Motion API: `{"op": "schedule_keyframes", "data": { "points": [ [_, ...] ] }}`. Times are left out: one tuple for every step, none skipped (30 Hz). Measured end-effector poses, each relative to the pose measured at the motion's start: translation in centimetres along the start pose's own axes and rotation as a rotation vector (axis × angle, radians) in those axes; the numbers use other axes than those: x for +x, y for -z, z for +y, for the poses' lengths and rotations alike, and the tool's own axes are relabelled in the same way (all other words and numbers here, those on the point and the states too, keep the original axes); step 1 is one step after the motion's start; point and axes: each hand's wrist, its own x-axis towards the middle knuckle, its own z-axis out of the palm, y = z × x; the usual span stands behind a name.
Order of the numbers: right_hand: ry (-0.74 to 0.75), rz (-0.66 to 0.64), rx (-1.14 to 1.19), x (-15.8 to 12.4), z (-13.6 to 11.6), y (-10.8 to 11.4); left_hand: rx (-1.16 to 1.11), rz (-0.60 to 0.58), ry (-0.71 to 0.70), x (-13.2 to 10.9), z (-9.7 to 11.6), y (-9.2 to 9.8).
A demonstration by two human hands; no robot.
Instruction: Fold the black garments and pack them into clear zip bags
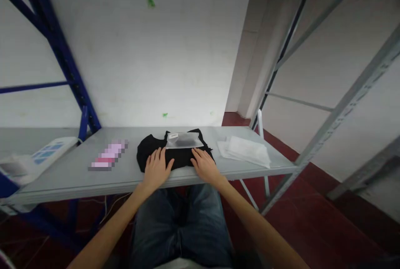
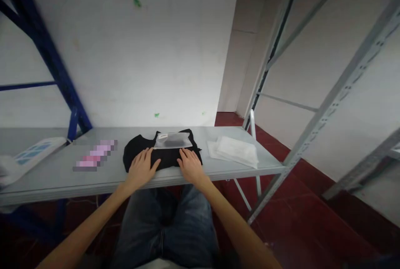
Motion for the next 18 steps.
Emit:
{"op": "schedule_keyframes", "data": {
  "points": [
    [0.007,-0.015,0.012,-0.3,0.0,-0.5,0.001,0.0,0.009,-0.4,-0.1,-0.5],
    [0.004,-0.028,0.02,-0.3,0.2,-0.9,-0.002,-0.009,0.012,-0.5,-0.4,-1.0],
    [0.001,-0.038,0.026,-0.2,0.4,-1.2,-0.004,-0.028,0.016,-0.4,-0.8,-1.4],
    [0.001,-0.047,0.031,0.2,0.6,-1.5,-0.008,-0.058,0.018,-0.1,-1.3,-1.8],
    [0.003,-0.056,0.034,0.6,0.8,-1.7,-0.011,-0.097,0.022,0.4,-1.7,-2.0],
    [0.003,-0.063,0.032,1.1,0.9,-1.8,-0.012,-0.139,0.03,1.0,-2.1,-2.1],
    [0.0,-0.071,0.026,1.5,1.0,-2.0,-0.012,-0.18,0.041,1.5,-2.5,-2.2],
    [-0.005,-0.076,0.018,1.8,1.0,-2.1,-0.01,-0.211,0.048,1.9,-2.7,-2.1],
    [-0.009,-0.079,0.01,2.0,1.0,-2.2,-0.009,-0.228,0.045,2.3,-2.8,-1.9],
    [-0.01,-0.078,0.004,2.1,0.9,-2.2,-0.01,-0.23,0.027,2.4,-2.8,-1.6],
    [-0.007,-0.075,-0.001,2.0,0.8,-2.3,-0.015,-0.219,-0.005,2.4,-2.8,-1.3],
    [-0.001,-0.073,-0.004,1.9,0.7,-2.3,-0.025,-0.201,-0.05,2.2,-2.6,-1.0],
    [0.005,-0.072,-0.005,1.8,0.6,-2.2,-0.037,-0.182,-0.099,2.0,-2.5,-0.6],
    [0.011,-0.072,-0.004,1.6,0.4,-2.2,-0.051,-0.167,-0.146,1.6,-2.3,-0.3],
    [0.016,-0.074,-0.004,1.5,0.3,-2.0,-0.065,-0.161,-0.185,1.2,-2.2,0.0],
    [0.019,-0.077,-0.004,1.4,0.2,-1.9,-0.078,-0.164,-0.209,0.9,-2.1,0.3],
    [0.019,-0.081,-0.005,1.3,0.1,-1.8,-0.089,-0.176,-0.219,0.6,-2.1,0.5],
    [0.019,-0.089,-0.005,1.3,0.1,-1.6,-0.101,-0.199,-0.221,0.4,-2.1,0.6]
  ]
}}
